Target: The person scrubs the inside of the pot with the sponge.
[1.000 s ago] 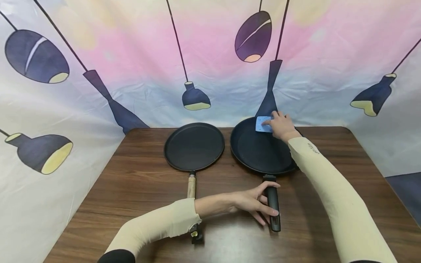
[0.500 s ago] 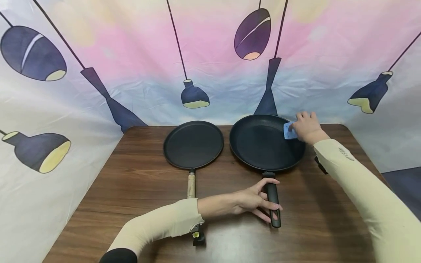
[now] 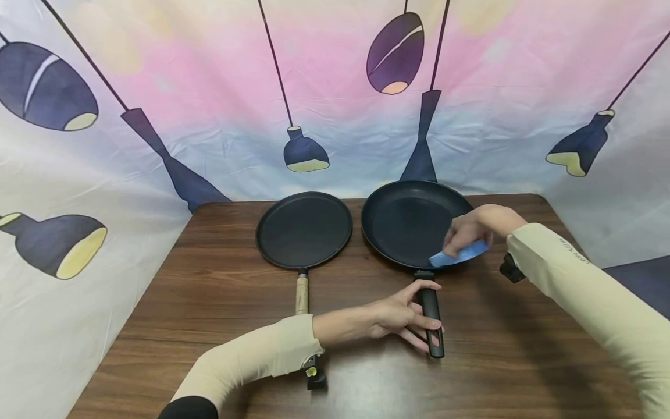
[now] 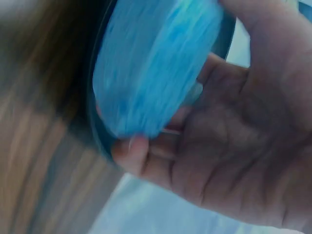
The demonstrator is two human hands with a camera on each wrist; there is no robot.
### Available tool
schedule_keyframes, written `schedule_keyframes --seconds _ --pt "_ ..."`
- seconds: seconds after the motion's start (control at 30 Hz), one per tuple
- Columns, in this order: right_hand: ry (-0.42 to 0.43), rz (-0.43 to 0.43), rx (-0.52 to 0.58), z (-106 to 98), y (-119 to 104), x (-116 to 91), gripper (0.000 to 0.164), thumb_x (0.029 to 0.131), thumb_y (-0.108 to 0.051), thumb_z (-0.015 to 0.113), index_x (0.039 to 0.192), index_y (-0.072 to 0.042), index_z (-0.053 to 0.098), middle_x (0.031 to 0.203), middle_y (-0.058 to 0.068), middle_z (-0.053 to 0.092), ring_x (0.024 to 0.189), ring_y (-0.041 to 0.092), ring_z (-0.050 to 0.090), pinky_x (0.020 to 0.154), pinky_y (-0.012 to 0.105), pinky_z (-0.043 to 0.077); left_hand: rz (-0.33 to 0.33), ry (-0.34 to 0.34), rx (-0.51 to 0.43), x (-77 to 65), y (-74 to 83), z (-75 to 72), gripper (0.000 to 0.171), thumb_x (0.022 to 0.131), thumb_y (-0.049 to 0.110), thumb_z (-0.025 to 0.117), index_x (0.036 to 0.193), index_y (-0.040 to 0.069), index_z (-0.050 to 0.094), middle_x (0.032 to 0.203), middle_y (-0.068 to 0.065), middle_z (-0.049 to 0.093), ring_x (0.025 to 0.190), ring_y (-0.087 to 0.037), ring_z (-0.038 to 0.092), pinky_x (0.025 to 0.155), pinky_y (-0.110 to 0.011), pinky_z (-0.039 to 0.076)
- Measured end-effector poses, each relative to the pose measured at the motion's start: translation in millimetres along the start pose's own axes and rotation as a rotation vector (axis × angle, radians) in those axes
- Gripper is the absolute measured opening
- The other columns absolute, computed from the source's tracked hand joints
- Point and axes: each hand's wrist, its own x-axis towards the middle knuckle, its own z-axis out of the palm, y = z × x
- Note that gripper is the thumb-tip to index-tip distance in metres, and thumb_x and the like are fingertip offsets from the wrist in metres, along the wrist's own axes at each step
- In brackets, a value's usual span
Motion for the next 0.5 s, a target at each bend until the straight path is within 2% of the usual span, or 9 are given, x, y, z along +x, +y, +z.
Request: schedule_keyframes --seconds 0.03,0.13,0.23,0.3,0.37,0.4,0.47,0.5 --pt "-0.019 -0.019 0.029 0.4 -3.7 2.6 0.055 0.087 -0.029 0.062 0.138 -0.007 0.062 0.122 0.013 0.06 0.092 0.024 0.056 0.064 0.041 0.058 0.001 -0.002 -0.003 0.2 0.2 -0.4 0.061 0.097 -0.006 0.063 0.136 0.037 0.045 0.095 -0.01 0.072 0.115 -0.057 0.061 0.091 -0.059 0.058" --pt "-0.071 -0.104 0.127 0.9 -14.5 10.9 0.054 0.096 -0.034 0.057 0.142 -0.004 0.058 0.136 0.022 0.057 0.098 0.025 0.06 0.063 0.038 0.06 0.0 -0.005 -0.007 0.8 0.3 -2.0 0.059 0.097 -0.007 0.063 0.134 0.037 0.046 0.094 -0.01 0.071 0.115 -0.057 0.061 0.092 -0.06 0.058" --pt "-0.087 -0.157 0.213 -0.7 -24.9 19.1 0.055 0.105 -0.042 0.051 0.144 -0.005 0.057 0.152 0.028 0.046 0.11 0.025 0.059 0.059 0.03 0.057 -0.005 -0.006 -0.006 1.2 1.0 -3.1 0.059 0.097 -0.006 0.063 0.133 0.037 0.046 0.093 -0.011 0.071 0.115 -0.057 0.061 0.092 -0.059 0.058" --pt "-0.084 -0.179 0.279 -2.3 -31.0 25.7 0.057 0.107 -0.044 0.048 0.146 -0.003 0.055 0.156 0.029 0.041 0.106 0.023 0.059 0.063 0.031 0.059 -0.013 -0.012 -0.007 1.7 1.9 -3.9 0.059 0.097 -0.006 0.063 0.134 0.037 0.045 0.094 -0.011 0.07 0.115 -0.057 0.061 0.094 -0.06 0.057" --pt "-0.073 -0.188 0.339 -4.4 -36.7 34.1 0.057 0.108 -0.044 0.046 0.147 -0.003 0.053 0.143 0.029 0.052 0.087 0.018 0.058 0.066 0.032 0.06 -0.024 -0.024 -0.011 2.0 2.5 -4.4 0.06 0.098 -0.006 0.062 0.136 0.037 0.044 0.095 -0.012 0.069 0.117 -0.057 0.06 0.096 -0.061 0.055" --pt "-0.065 -0.191 0.371 -5.6 -39.2 38.3 0.057 0.109 -0.044 0.045 0.148 -0.002 0.052 0.129 0.026 0.058 0.077 0.016 0.053 0.068 0.032 0.06 -0.031 -0.03 -0.012 2.1 2.8 -4.6 0.06 0.098 -0.006 0.062 0.137 0.037 0.044 0.095 -0.011 0.069 0.118 -0.057 0.059 0.097 -0.061 0.055" --pt "-0.047 -0.202 0.429 -7.7 -43.2 47.3 0.058 0.109 -0.043 0.044 0.15 -0.001 0.048 0.105 0.013 0.056 0.064 0.014 0.042 0.069 0.031 0.059 -0.043 -0.041 -0.017 1.9 3.3 -4.7 0.06 0.098 -0.006 0.061 0.137 0.037 0.044 0.096 -0.011 0.068 0.119 -0.058 0.058 0.098 -0.062 0.053" --pt "-0.039 -0.209 0.456 -8.7 -44.9 51.6 0.059 0.109 -0.043 0.043 0.151 -0.001 0.046 0.097 0.009 0.051 0.065 0.014 0.043 0.07 0.031 0.059 -0.048 -0.044 -0.021 1.8 3.5 -4.6 0.06 0.098 -0.006 0.061 0.136 0.037 0.044 0.096 -0.012 0.068 0.12 -0.058 0.058 0.099 -0.062 0.053"
